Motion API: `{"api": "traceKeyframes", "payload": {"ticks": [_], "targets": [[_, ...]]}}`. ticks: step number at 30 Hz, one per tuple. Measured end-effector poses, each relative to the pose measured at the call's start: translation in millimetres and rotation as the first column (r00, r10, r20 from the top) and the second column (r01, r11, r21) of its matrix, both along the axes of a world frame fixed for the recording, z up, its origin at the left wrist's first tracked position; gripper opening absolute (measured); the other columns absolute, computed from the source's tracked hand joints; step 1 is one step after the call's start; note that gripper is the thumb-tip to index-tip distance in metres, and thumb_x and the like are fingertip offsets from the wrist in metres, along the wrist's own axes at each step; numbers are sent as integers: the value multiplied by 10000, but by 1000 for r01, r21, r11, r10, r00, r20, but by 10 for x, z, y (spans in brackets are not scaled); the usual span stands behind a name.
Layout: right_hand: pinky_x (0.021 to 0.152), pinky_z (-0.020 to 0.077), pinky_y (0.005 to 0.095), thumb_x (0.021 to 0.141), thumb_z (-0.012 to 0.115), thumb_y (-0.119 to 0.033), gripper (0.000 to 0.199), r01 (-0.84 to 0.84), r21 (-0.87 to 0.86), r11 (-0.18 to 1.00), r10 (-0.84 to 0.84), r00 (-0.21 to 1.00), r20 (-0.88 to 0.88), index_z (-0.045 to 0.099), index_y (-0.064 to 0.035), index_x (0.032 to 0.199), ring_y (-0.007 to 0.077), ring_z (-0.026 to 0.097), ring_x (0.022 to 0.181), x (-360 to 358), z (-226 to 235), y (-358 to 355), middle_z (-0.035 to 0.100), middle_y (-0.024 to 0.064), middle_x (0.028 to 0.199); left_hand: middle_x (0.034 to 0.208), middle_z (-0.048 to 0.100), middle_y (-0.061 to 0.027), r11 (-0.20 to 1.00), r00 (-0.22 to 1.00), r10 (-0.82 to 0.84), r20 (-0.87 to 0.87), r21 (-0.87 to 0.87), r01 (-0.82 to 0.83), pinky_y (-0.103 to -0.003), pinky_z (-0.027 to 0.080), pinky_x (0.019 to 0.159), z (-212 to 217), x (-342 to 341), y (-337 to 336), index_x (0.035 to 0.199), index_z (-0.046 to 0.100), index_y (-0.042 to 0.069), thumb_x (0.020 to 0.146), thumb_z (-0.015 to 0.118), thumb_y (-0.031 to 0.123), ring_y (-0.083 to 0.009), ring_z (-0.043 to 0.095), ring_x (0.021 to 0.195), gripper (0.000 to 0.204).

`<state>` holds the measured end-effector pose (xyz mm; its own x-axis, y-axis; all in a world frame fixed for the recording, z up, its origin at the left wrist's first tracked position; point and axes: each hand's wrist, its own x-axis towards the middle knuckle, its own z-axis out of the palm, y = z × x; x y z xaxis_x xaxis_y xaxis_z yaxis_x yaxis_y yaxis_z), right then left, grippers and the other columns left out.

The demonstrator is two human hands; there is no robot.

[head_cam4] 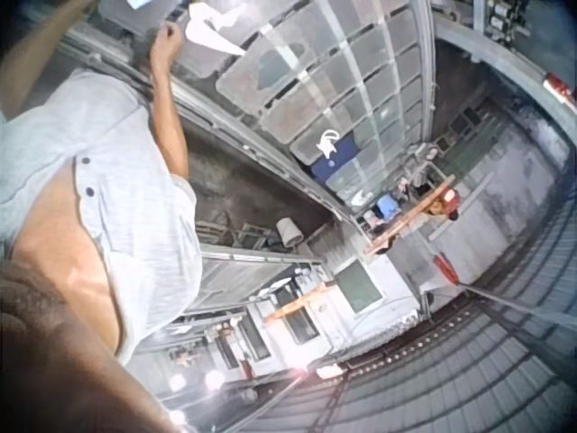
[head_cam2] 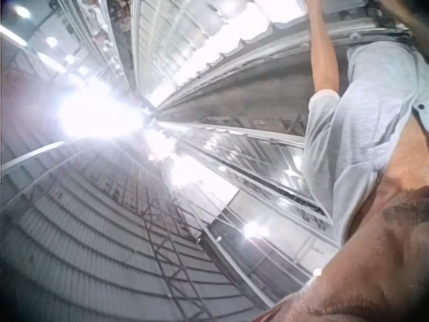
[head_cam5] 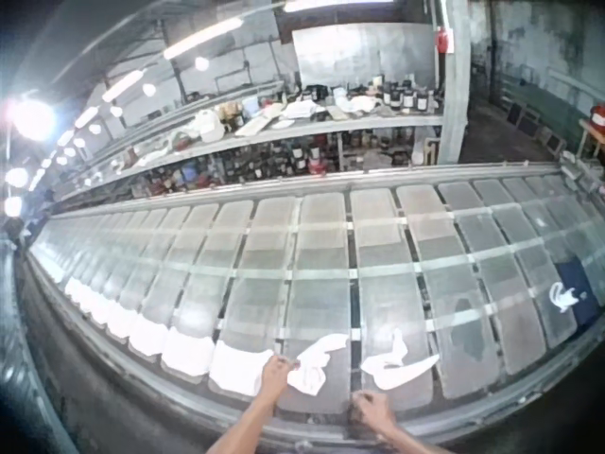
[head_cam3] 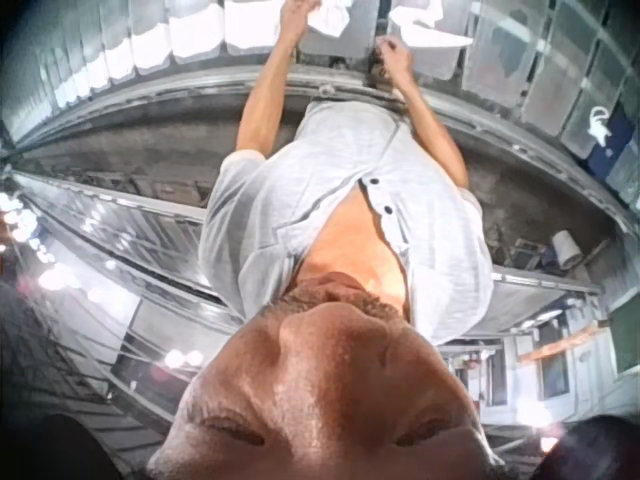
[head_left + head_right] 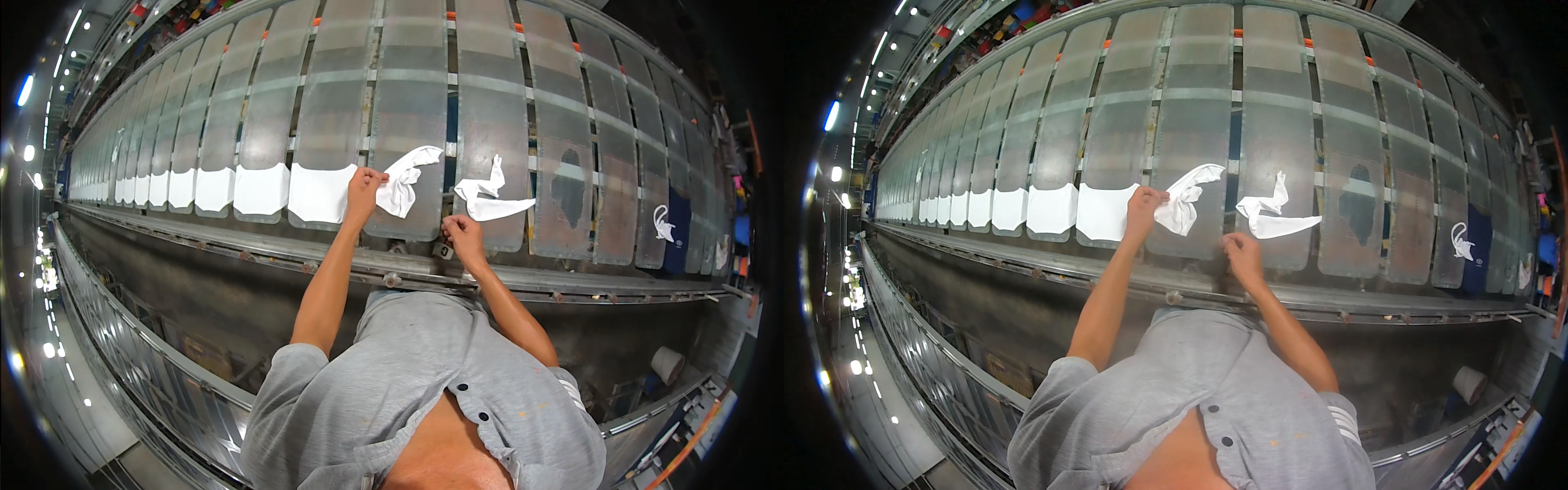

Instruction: The person places white paper cutouts onto a curved metal rack, one at a time. They smooth each piece with their hands to ensure it adheres to the surface.

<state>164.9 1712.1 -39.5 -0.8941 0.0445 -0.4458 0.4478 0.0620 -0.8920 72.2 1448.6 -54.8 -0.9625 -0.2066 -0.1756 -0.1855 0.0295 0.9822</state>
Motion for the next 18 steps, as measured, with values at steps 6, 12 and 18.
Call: {"api": "traceKeyframes", "payload": {"ticks": [6,12,18], "targets": [[659,497,236,979,656,-193,208,70,-25,997,-70,998,7,719,4,998,87,620,742,-89,58,-49,696,25,841,909,677,-182,759,996,-90,-2,-647,67,-465,528,770,31,-106,36,891,675,-3,842,710,98,-392,659,834,117],[662,488,238,977,659,-207,224,56,-43,997,-59,996,-67,715,9,1000,95,620,754,31,160,-144,690,26,847,876,659,-202,619,984,-171,-43,-782,74,-482,506,770,-224,-129,-10,899,677,6,830,714,88,-405,642,875,114],[709,506,267,971,682,-274,280,312,-315,897,-296,950,96,687,1,1024,122,624,758,181,410,-172,671,33,839,884,660,-148,756,657,-620,-430,-553,351,-448,493,789,534,357,470,900,681,60,811,712,87,-363,636,878,98]]}}
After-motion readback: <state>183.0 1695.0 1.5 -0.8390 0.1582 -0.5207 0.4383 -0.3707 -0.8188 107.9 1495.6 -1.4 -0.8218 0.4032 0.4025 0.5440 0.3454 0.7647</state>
